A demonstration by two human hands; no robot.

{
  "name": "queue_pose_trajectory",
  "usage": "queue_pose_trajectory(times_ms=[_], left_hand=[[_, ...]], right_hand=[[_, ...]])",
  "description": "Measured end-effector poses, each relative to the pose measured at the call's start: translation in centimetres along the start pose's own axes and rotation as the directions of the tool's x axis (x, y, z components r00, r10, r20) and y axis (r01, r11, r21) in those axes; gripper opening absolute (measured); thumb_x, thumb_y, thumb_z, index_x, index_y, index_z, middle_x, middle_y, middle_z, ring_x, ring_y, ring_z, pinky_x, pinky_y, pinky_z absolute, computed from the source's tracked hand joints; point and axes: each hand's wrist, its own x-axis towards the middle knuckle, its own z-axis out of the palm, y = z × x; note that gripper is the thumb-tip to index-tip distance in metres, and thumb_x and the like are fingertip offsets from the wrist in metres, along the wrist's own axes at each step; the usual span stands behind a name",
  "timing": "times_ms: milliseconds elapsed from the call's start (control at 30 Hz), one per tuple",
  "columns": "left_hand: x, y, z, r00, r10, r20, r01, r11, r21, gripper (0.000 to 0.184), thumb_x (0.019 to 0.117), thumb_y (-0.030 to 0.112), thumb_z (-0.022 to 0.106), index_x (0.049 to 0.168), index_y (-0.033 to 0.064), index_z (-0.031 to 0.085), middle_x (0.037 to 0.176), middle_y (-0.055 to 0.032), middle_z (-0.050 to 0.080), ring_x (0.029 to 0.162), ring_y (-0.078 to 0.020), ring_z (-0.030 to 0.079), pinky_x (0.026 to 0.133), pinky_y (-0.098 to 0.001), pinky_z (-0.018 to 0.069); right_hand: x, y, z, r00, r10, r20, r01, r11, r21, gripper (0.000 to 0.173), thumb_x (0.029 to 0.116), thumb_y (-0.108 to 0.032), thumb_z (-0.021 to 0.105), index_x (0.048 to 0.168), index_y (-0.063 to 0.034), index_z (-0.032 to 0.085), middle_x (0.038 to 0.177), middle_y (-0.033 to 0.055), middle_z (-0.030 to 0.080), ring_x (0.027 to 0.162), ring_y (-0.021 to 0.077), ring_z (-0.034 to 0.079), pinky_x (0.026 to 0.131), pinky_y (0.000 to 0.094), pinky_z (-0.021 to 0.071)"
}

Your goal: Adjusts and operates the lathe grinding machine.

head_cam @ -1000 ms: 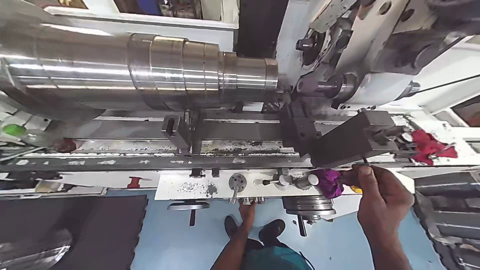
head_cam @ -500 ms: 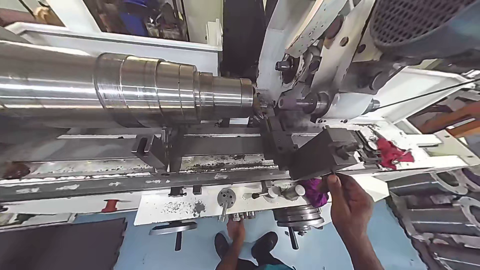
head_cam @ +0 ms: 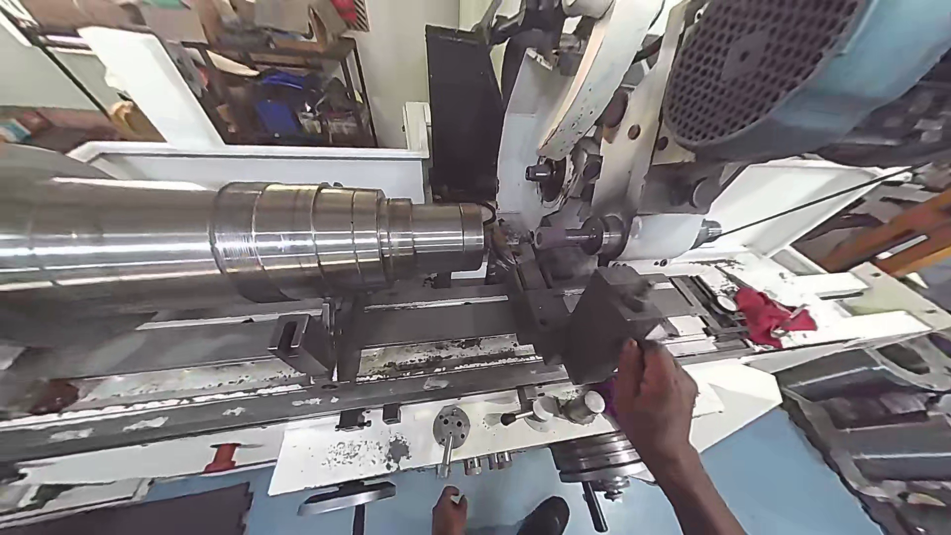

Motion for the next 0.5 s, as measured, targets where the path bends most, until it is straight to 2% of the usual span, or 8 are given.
queue_pose_trajectory(times_ms=[133,267,400,500], left_hand=[[-2.0,-2.5,-1.3,1.0,-0.01,-0.028,0.01,1.0,-0.011,0.031,0.1025,0.017,0.06,0.123,-0.0057,0.066,0.109,-0.0251,0.072,0.099,-0.0375,0.073,0.091,-0.0538,0.0576],[-2.1,-5.2,-2.1,0.997,-0.054,-0.053,0.052,0.998,-0.04,0.031,0.1037,0.02,0.058,0.121,-0.0048,0.067,0.111,-0.0243,0.072,0.101,-0.0368,0.073,0.092,-0.0547,0.0578],[-3.2,-6.6,-3.0,0.985,-0.061,-0.159,0.04,0.99,-0.134,0.028,0.1037,0.015,0.058,0.119,-0.0061,0.068,0.11,-0.0252,0.073,0.096,-0.0365,0.074,0.089,-0.0538,0.0597],[-5.9,-5.1,-4.2,0.958,-0.013,-0.286,-0.075,0.953,-0.294,0.026,0.1038,0.008,0.057,0.118,-0.0117,0.064,0.101,-0.0273,0.072,0.087,-0.0363,0.074,0.085,-0.0529,0.0606]], right_hand=[[5.3,-0.2,0.2,0.963,0.075,0.257,-0.073,0.997,-0.018,0.035,0.105,-0.019,0.047,0.086,0.0057,0.062,0.072,0.0229,0.061,0.067,0.0443,0.065,0.056,0.0587,0.0482],[9.3,0.3,2.3,0.915,0.089,0.394,-0.078,0.996,-0.045,0.034,0.1049,-0.025,0.051,0.081,-0.0026,0.062,0.07,0.0201,0.062,0.068,0.0425,0.066,0.053,0.0587,0.046],[11.4,0.4,3.9,0.868,0.048,0.493,-0.047,0.999,-0.014,0.033,0.1017,-0.024,0.054,0.077,-0.0038,0.063,0.074,0.0218,0.063,0.073,0.0445,0.065,0.054,0.0601,0.0433],[12.6,0.5,5.2,0.814,0.061,0.578,-0.038,0.998,-0.052,0.032,0.1025,-0.025,0.054,0.086,-0.0015,0.068,0.087,0.0246,0.067,0.085,0.047,0.067,0.063,0.0645,0.0465]])
